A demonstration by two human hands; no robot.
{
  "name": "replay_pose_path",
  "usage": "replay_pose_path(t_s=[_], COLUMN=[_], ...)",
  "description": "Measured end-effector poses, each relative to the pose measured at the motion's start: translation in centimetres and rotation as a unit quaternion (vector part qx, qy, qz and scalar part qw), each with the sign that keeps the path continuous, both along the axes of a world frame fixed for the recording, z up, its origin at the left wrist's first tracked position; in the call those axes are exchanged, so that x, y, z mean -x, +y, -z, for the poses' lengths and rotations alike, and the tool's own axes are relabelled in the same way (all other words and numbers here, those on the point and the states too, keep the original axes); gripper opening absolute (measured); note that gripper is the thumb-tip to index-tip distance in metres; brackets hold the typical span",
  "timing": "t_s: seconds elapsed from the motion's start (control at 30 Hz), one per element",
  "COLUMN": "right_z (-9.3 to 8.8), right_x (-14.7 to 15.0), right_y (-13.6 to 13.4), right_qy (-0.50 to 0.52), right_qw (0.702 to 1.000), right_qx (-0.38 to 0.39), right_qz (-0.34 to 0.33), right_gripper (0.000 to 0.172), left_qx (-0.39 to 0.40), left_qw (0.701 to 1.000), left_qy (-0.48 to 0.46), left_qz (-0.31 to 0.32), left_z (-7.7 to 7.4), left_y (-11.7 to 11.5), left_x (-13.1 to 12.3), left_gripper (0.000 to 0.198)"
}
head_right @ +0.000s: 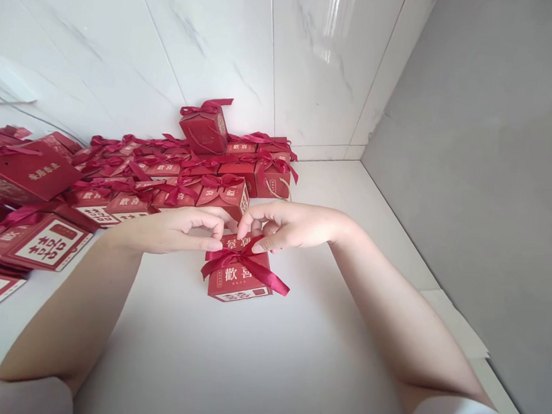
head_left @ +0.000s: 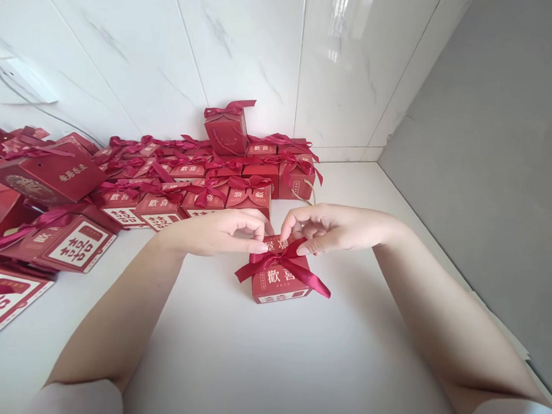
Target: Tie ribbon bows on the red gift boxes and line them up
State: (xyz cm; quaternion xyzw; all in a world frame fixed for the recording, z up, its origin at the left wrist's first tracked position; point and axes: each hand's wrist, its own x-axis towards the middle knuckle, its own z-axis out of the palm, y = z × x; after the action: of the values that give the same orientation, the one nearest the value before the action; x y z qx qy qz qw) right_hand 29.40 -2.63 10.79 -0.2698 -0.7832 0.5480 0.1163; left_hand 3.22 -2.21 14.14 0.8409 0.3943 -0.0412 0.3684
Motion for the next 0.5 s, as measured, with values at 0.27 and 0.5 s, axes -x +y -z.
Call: replay_pose_path(t_s=[0.27, 0.5], right_z=[-0.3, -0.5], right_x=[-0.2, -0.4], right_y=[0.0, -0.2], right_qy=[-0.036, -0.032], right_qw=[0.999, 0.997], right_qx=[0.017, 0.052], right_qz=[-0.030, -0.044], right_gripper=[0.024, 0.027], left_qx=[0.011, 0.015], left_qw=[1.000, 0.999], left_qy=[0.008, -0.024], left_qz=[0.004, -0.018], left_z=[0.4, 1.1], left_y=[0.6, 0.7], left_x=[0.4, -0.2], left_gripper=[0.028, 0.040])
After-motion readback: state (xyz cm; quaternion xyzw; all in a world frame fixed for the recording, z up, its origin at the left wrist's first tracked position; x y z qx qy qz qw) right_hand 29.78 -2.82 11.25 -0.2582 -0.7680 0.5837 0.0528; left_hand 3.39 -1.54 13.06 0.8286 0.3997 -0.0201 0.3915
